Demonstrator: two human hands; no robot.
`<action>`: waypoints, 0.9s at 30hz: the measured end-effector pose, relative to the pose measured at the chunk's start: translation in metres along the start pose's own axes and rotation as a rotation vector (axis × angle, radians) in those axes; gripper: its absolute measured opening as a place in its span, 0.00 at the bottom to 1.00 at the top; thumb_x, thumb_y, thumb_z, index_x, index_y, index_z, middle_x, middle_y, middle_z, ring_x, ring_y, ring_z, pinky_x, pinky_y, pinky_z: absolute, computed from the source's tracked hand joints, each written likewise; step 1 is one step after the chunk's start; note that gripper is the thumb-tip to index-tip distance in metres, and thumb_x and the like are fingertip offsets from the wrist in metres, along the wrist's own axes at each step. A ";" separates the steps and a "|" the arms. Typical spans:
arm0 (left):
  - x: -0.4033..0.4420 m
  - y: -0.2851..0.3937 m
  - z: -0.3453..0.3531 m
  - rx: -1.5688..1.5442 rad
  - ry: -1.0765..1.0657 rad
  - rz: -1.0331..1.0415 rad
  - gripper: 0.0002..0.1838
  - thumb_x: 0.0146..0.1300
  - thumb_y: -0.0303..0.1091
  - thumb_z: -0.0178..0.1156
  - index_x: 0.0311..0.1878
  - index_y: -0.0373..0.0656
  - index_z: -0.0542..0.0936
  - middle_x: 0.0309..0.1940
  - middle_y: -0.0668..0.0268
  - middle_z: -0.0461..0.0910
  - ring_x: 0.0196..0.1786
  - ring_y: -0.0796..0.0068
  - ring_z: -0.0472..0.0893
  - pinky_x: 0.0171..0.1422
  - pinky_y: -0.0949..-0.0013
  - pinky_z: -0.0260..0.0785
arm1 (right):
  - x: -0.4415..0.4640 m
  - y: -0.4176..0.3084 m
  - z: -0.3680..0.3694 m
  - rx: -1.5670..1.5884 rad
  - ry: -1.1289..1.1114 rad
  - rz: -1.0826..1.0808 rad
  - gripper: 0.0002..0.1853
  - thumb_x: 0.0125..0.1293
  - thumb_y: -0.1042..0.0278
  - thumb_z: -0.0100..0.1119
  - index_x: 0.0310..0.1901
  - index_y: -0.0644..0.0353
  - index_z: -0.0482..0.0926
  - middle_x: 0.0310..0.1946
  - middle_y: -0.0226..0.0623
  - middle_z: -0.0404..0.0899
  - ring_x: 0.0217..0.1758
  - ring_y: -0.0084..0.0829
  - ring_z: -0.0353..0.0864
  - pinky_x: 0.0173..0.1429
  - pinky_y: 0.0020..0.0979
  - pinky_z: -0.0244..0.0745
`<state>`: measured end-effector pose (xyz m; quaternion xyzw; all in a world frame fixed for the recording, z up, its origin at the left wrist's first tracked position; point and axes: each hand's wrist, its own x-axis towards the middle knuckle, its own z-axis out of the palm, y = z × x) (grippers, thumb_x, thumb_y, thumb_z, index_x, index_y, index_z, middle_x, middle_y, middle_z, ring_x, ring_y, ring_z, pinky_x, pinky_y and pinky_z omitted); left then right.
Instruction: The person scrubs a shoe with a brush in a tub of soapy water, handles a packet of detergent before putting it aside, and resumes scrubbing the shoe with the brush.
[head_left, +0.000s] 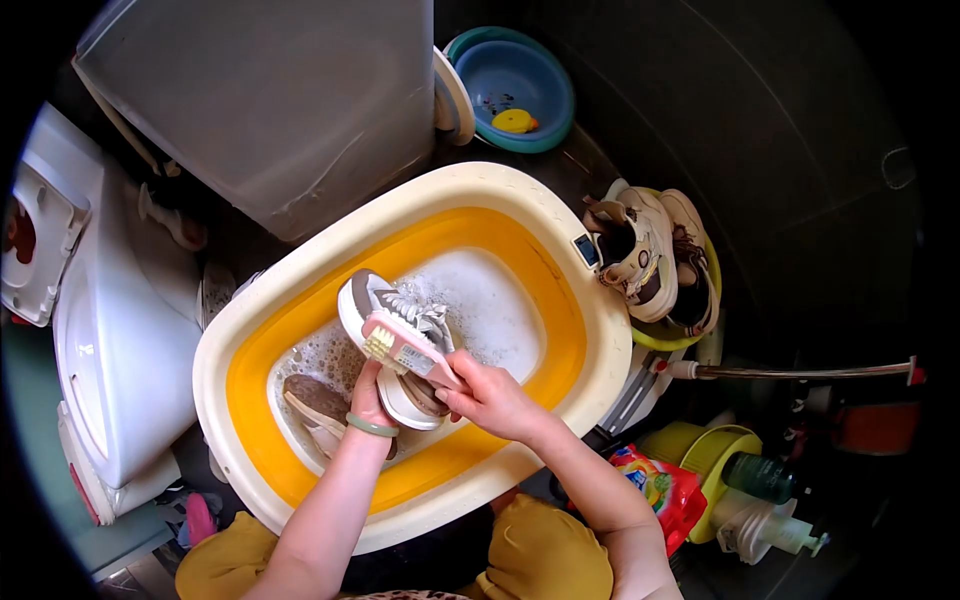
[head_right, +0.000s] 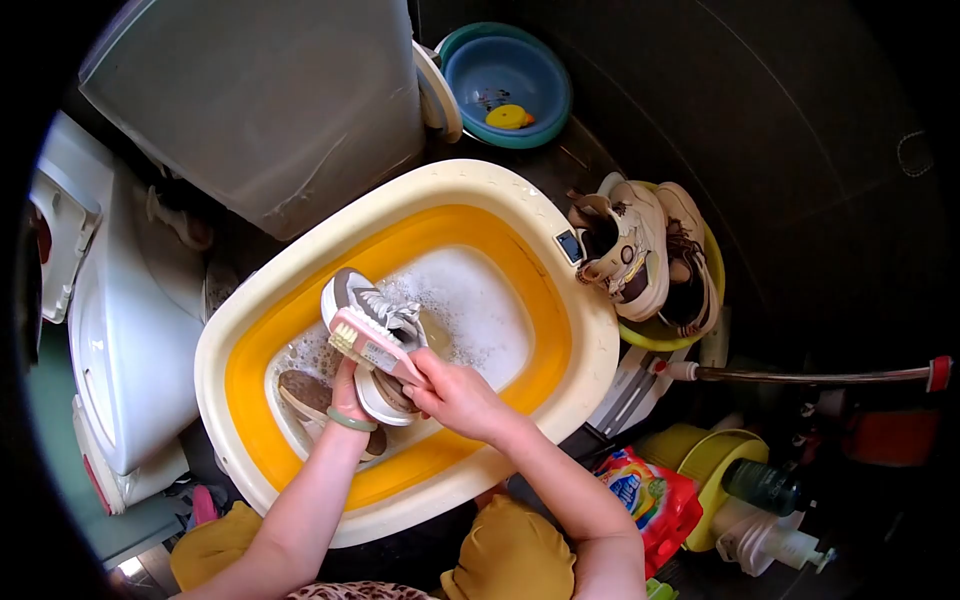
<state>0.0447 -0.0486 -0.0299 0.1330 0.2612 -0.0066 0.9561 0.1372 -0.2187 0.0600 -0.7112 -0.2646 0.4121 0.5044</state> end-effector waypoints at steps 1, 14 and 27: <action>0.005 -0.002 0.001 -0.007 -0.001 0.000 0.34 0.51 0.47 0.65 0.58 0.39 0.67 0.52 0.56 0.74 0.54 0.59 0.74 0.61 0.56 0.66 | 0.002 0.000 -0.001 -0.005 -0.003 0.004 0.10 0.63 0.68 0.53 0.45 0.59 0.69 0.30 0.37 0.76 0.28 0.26 0.79 0.34 0.29 0.74; 0.001 0.031 0.033 0.472 -0.164 -0.193 0.37 0.62 0.55 0.51 0.71 0.58 0.50 0.68 0.60 0.56 0.69 0.64 0.58 0.66 0.55 0.52 | 0.021 -0.099 -0.166 -0.741 0.716 -0.354 0.10 0.53 0.81 0.55 0.38 0.61 0.71 0.23 0.33 0.73 0.26 0.24 0.75 0.31 0.24 0.72; -0.022 0.054 -0.019 0.336 0.113 -0.076 0.31 0.67 0.50 0.46 0.70 0.56 0.52 0.65 0.61 0.61 0.65 0.67 0.64 0.62 0.62 0.58 | 0.154 -0.003 -0.300 -1.124 0.783 0.139 0.09 0.58 0.64 0.51 0.38 0.57 0.72 0.36 0.47 0.77 0.43 0.49 0.75 0.45 0.42 0.69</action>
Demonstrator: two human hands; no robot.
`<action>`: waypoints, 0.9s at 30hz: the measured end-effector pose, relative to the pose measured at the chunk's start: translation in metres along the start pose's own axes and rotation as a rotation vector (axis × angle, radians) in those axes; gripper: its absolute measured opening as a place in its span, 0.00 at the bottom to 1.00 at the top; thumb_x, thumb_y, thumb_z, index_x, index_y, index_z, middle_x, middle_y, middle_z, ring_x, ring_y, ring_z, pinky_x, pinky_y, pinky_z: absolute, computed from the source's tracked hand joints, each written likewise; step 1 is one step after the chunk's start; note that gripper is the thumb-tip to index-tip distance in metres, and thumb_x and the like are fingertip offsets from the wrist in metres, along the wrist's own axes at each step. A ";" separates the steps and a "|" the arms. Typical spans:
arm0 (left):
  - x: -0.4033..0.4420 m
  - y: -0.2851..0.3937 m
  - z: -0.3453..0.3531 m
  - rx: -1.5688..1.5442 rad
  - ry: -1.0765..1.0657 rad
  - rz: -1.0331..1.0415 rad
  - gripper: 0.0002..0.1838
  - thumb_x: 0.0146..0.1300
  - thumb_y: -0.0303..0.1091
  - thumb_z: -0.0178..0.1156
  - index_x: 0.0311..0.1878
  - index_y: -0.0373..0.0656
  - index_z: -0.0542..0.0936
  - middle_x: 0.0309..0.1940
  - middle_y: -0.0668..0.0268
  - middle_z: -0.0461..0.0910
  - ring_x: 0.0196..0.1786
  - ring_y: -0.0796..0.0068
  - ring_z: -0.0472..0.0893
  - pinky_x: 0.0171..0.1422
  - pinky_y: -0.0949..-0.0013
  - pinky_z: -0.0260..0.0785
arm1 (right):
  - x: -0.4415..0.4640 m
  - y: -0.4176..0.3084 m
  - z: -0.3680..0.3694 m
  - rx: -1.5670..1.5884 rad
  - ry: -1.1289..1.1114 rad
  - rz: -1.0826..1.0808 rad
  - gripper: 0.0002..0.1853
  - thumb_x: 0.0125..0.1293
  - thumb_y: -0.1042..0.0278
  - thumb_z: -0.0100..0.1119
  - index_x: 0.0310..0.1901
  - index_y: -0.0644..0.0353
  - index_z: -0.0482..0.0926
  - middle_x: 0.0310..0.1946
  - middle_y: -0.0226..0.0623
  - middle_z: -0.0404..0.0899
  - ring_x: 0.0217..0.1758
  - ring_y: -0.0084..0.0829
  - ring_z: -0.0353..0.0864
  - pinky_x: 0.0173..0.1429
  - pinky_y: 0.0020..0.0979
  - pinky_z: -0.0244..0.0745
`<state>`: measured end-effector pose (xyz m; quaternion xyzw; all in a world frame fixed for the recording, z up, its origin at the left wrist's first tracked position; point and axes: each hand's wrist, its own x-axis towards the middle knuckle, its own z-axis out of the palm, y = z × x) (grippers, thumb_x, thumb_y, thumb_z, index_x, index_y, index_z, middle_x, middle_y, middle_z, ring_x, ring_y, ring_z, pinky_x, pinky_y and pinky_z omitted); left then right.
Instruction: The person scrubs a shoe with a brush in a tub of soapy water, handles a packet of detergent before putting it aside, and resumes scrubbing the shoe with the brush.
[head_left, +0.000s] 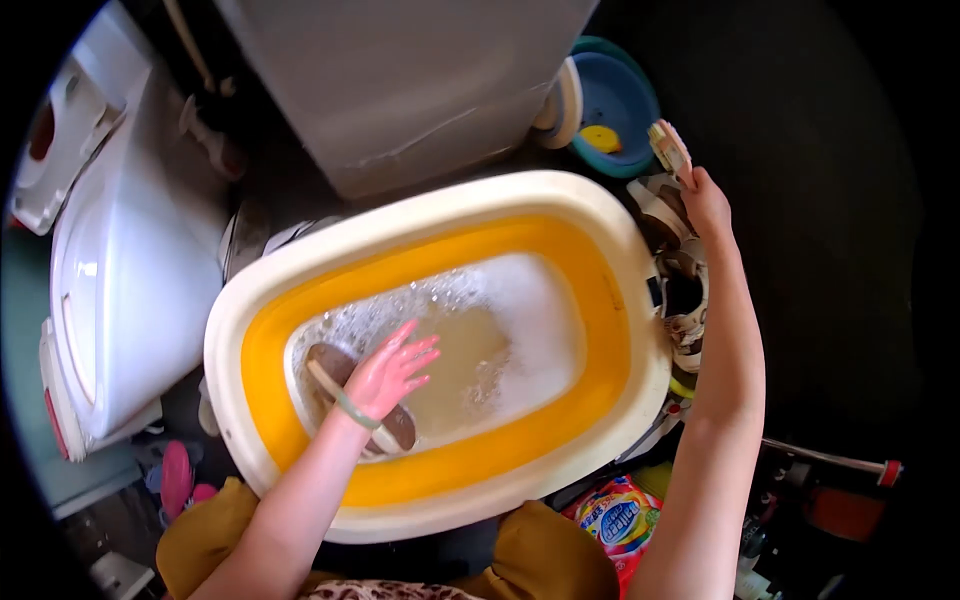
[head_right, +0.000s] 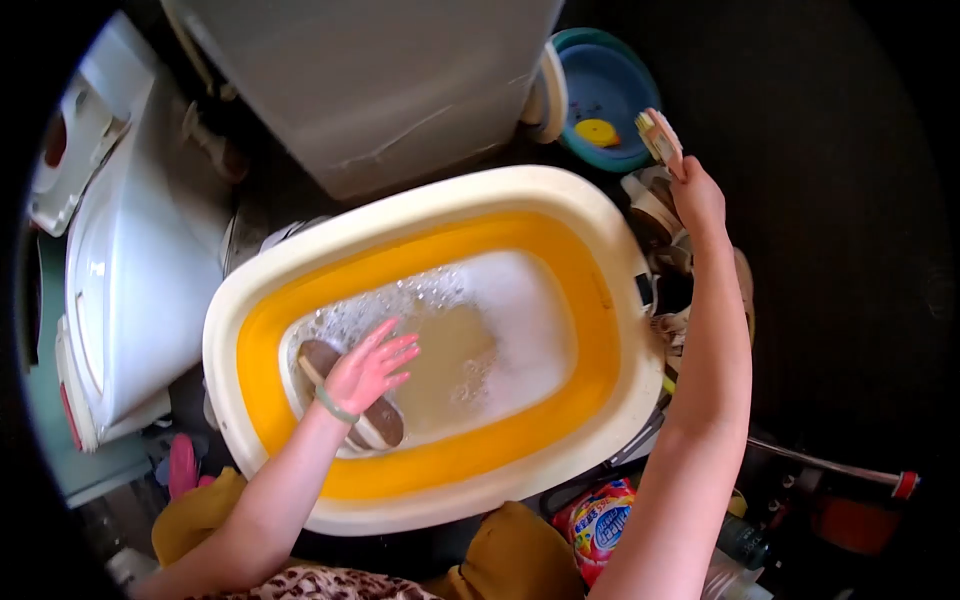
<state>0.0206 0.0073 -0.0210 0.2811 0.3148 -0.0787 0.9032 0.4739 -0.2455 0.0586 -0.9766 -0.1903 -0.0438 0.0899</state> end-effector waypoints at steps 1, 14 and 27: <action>0.003 -0.001 -0.002 0.009 0.011 -0.005 0.30 0.67 0.49 0.46 0.70 0.54 0.53 0.64 0.61 0.63 0.64 0.68 0.65 0.61 0.63 0.60 | 0.000 0.013 0.023 0.003 -0.007 -0.061 0.09 0.59 0.64 0.51 0.39 0.56 0.72 0.37 0.48 0.77 0.44 0.50 0.75 0.46 0.42 0.70; -0.042 0.000 -0.061 0.268 0.994 0.495 0.17 0.59 0.30 0.55 0.53 0.41 0.71 0.43 0.61 0.77 0.44 0.72 0.75 0.50 0.70 0.65 | -0.183 -0.085 0.002 0.960 -0.166 0.059 0.08 0.67 0.65 0.48 0.42 0.57 0.73 0.36 0.28 0.77 0.24 0.16 0.74 0.23 0.17 0.63; -0.056 -0.084 -0.099 -0.540 0.731 0.129 0.22 0.68 0.47 0.42 0.58 0.42 0.69 0.55 0.62 0.73 0.60 0.62 0.71 0.66 0.54 0.59 | -0.302 -0.156 0.097 1.201 -1.014 0.424 0.07 0.65 0.63 0.53 0.32 0.56 0.70 0.15 0.23 0.64 0.14 0.16 0.61 0.18 0.20 0.56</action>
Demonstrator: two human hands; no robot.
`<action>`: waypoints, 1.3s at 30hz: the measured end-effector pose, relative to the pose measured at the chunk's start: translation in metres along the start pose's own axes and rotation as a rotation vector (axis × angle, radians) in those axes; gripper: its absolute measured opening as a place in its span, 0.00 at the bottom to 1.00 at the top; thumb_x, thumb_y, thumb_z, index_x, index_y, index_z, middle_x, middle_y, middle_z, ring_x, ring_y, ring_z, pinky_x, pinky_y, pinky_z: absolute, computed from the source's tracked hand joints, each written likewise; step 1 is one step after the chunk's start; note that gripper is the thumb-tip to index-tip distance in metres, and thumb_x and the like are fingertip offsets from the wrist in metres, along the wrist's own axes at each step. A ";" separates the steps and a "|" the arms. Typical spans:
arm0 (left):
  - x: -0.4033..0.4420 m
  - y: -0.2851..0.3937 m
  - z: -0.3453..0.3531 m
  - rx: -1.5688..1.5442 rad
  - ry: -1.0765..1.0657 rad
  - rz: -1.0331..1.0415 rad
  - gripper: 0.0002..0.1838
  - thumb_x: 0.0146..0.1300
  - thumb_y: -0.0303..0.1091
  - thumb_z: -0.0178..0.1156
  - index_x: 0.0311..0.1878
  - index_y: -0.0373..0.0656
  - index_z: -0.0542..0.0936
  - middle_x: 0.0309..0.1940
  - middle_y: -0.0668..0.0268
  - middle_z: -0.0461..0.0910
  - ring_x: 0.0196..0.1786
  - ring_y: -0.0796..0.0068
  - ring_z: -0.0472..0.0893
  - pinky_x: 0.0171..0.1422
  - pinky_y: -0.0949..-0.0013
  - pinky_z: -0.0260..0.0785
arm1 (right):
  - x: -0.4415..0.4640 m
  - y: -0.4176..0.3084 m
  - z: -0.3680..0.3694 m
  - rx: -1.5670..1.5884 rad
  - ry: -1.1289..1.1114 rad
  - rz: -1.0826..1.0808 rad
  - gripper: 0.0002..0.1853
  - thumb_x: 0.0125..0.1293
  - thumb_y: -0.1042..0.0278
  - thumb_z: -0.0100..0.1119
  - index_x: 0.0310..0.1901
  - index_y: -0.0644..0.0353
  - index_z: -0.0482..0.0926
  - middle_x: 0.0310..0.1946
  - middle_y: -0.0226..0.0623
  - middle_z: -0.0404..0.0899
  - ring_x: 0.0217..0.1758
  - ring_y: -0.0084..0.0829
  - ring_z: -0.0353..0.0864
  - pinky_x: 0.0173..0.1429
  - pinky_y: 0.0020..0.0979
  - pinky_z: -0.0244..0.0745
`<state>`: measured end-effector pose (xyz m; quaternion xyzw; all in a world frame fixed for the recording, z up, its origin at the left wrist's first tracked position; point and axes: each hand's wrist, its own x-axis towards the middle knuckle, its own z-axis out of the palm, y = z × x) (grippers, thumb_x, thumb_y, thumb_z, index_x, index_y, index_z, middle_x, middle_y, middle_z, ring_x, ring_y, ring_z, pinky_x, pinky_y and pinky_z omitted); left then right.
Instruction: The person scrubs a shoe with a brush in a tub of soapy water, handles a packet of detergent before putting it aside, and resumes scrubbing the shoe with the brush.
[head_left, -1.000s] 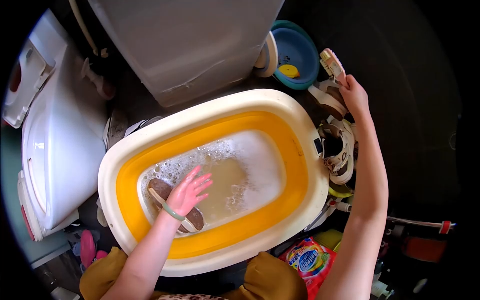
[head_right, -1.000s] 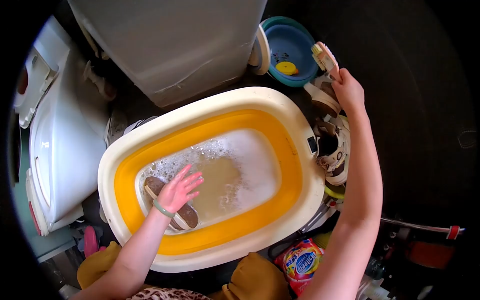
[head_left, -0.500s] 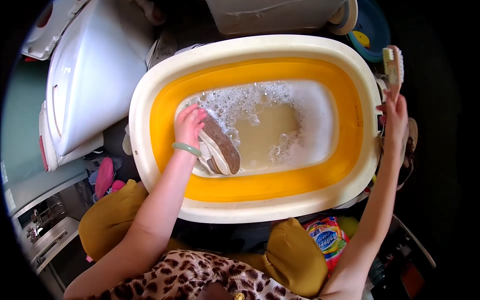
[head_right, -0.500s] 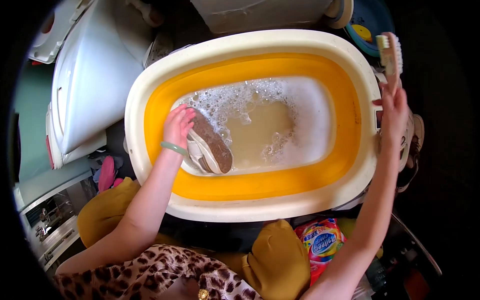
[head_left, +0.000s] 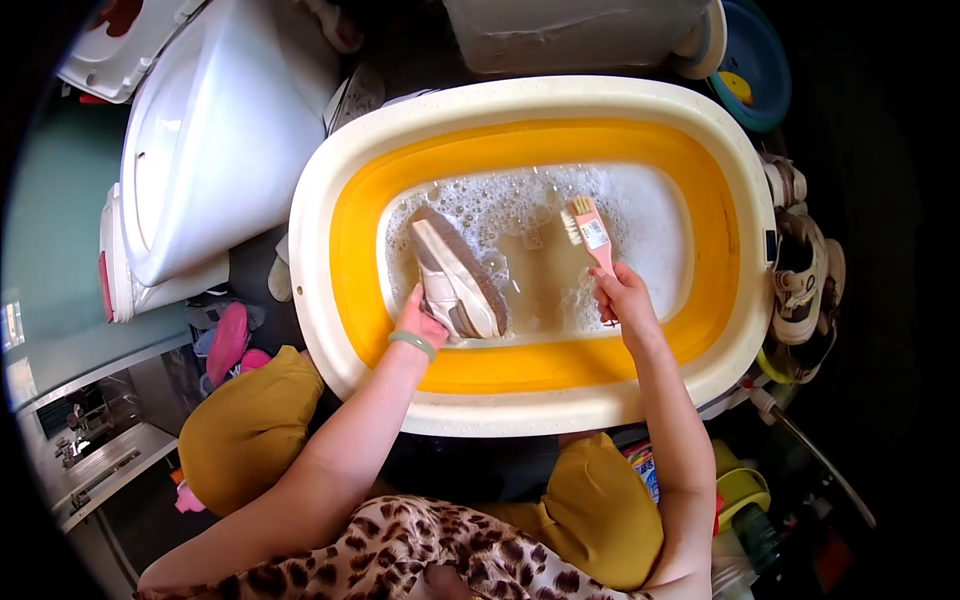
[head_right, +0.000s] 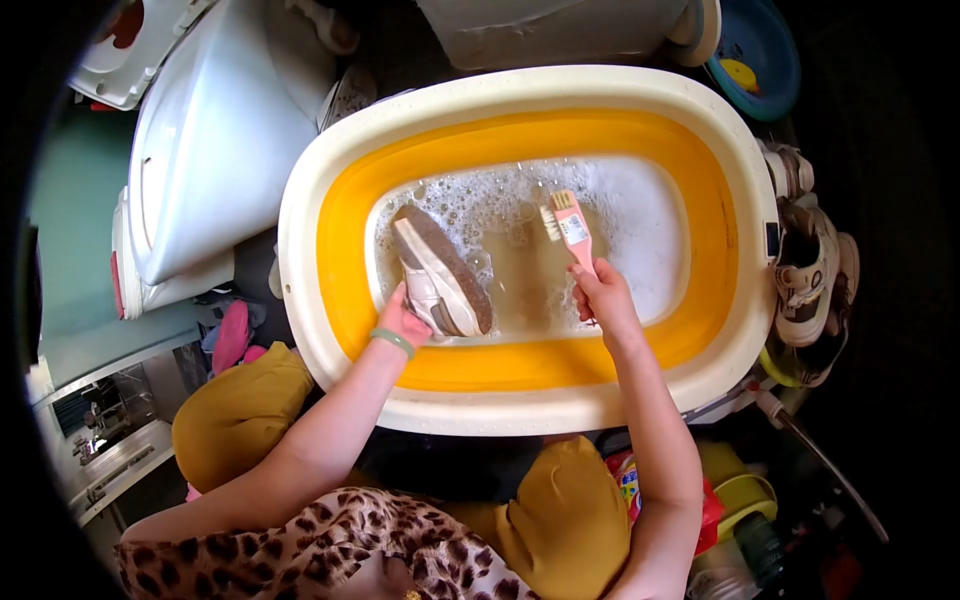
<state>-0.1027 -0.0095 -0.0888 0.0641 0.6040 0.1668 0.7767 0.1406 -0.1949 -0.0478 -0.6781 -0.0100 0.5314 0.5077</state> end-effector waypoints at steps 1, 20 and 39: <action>-0.001 0.001 0.002 -0.006 -0.024 0.061 0.21 0.67 0.44 0.46 0.57 0.41 0.69 0.55 0.62 0.73 0.58 0.63 0.71 0.64 0.56 0.61 | 0.001 -0.001 -0.003 0.047 0.000 0.045 0.07 0.65 0.63 0.53 0.32 0.56 0.70 0.15 0.23 0.64 0.14 0.16 0.61 0.18 0.20 0.56; -0.006 -0.007 0.037 0.466 -0.080 0.537 0.10 0.56 0.28 0.60 0.39 0.40 0.72 0.35 0.63 0.75 0.38 0.76 0.76 0.44 0.74 0.69 | -0.034 0.014 0.025 0.105 0.019 -0.073 0.08 0.64 0.65 0.53 0.38 0.60 0.71 0.17 0.24 0.66 0.15 0.16 0.62 0.19 0.19 0.59; 0.015 0.017 0.048 0.411 -0.290 0.061 0.16 0.54 0.31 0.62 0.46 0.45 0.72 0.36 0.68 0.75 0.40 0.72 0.75 0.46 0.68 0.70 | -0.032 -0.004 0.114 -0.781 -0.426 -0.124 0.15 0.60 0.57 0.50 0.44 0.56 0.74 0.41 0.45 0.79 0.46 0.46 0.77 0.50 0.43 0.70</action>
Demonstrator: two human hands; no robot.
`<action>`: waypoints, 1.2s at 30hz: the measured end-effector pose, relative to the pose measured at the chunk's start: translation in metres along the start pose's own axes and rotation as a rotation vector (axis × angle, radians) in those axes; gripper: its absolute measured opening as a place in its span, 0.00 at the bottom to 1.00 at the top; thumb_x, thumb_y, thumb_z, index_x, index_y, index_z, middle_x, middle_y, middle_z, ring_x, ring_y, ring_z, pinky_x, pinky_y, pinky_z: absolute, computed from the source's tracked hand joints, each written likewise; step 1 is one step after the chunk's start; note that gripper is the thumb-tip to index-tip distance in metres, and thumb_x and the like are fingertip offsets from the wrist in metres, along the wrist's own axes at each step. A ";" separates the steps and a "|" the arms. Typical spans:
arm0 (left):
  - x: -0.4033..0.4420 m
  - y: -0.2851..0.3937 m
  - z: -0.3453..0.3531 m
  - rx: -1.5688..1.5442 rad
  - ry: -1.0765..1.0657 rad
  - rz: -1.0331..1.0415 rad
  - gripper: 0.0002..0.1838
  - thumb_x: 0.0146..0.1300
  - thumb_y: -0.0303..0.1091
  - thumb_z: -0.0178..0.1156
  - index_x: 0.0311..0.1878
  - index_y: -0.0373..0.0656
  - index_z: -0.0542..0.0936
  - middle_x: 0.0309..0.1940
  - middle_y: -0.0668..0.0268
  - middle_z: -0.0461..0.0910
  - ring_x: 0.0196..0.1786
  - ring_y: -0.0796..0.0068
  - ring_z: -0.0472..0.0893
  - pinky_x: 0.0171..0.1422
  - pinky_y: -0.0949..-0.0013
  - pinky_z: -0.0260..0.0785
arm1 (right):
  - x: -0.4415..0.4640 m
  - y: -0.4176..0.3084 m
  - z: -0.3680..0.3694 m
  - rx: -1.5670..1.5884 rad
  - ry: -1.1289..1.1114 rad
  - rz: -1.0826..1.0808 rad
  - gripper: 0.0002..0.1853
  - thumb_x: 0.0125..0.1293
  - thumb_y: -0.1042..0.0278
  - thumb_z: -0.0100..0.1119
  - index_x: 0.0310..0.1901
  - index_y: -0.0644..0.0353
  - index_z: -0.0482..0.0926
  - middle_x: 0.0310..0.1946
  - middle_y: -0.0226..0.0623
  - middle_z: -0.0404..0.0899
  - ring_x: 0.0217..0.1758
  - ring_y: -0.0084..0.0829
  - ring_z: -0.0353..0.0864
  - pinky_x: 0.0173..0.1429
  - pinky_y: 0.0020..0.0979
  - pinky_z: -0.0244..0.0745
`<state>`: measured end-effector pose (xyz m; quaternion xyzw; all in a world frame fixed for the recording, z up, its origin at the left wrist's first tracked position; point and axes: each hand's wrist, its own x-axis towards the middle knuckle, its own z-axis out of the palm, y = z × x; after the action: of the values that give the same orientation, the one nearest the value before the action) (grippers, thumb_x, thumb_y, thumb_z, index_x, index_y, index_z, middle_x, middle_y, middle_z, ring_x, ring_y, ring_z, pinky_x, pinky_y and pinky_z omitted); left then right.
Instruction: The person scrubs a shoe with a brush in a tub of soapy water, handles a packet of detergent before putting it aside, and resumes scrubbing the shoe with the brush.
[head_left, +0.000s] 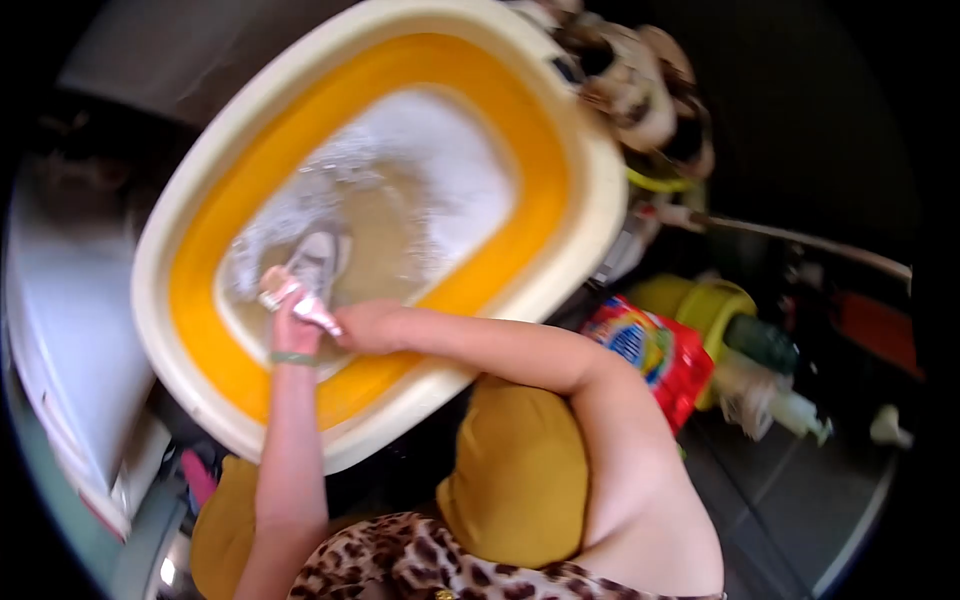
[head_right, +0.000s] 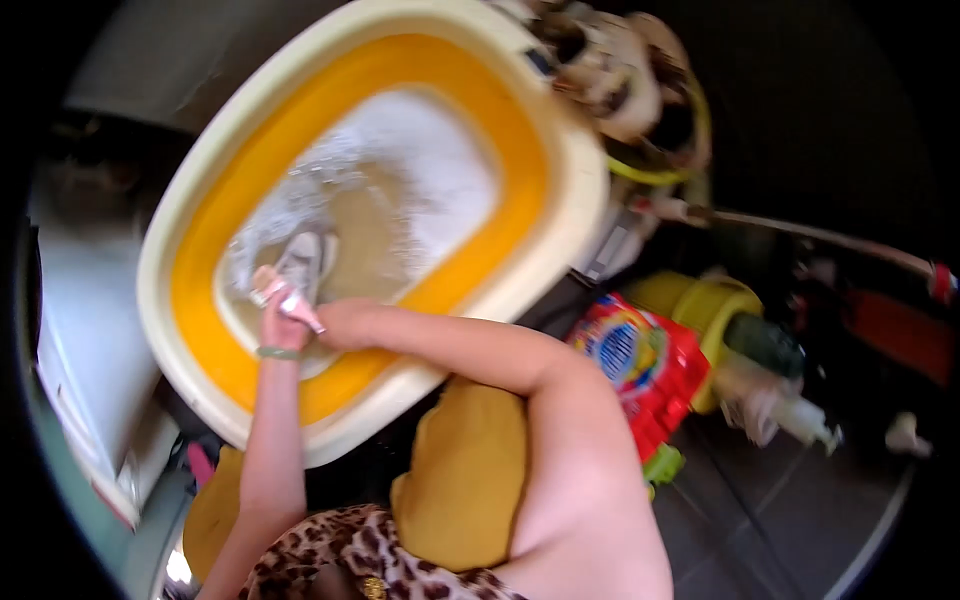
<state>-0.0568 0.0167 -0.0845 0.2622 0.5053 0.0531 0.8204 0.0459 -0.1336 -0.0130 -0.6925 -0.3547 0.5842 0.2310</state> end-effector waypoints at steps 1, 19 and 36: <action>0.003 0.003 -0.002 0.009 0.001 0.005 0.17 0.54 0.30 0.62 0.47 0.44 0.72 0.37 0.68 0.75 0.40 0.72 0.75 0.47 0.68 0.70 | -0.016 -0.004 -0.014 -0.096 0.011 -0.055 0.13 0.60 0.60 0.49 0.43 0.55 0.75 0.40 0.45 0.79 0.44 0.45 0.78 0.47 0.41 0.71; -0.002 0.014 0.035 1.149 0.534 0.342 0.22 0.42 0.43 0.71 0.37 0.36 0.81 0.35 0.58 0.81 0.34 0.67 0.81 0.42 0.62 0.72 | -0.436 0.164 0.119 0.298 1.657 0.505 0.22 0.61 0.70 0.56 0.57 0.62 0.68 0.41 0.36 0.76 0.43 0.24 0.73 0.49 0.26 0.69; -0.028 0.004 0.051 1.252 0.568 0.581 0.16 0.43 0.36 0.66 0.36 0.39 0.78 0.39 0.50 0.78 0.44 0.50 0.77 0.50 0.56 0.68 | -0.390 0.260 0.144 1.019 1.603 0.394 0.09 0.58 0.76 0.56 0.41 0.62 0.75 0.31 0.34 0.79 0.30 0.28 0.79 0.35 0.29 0.76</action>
<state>-0.0258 -0.0095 -0.0419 0.7796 0.5439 0.0358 0.3083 -0.0618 -0.6109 0.0169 -0.7491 0.3260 0.0506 0.5745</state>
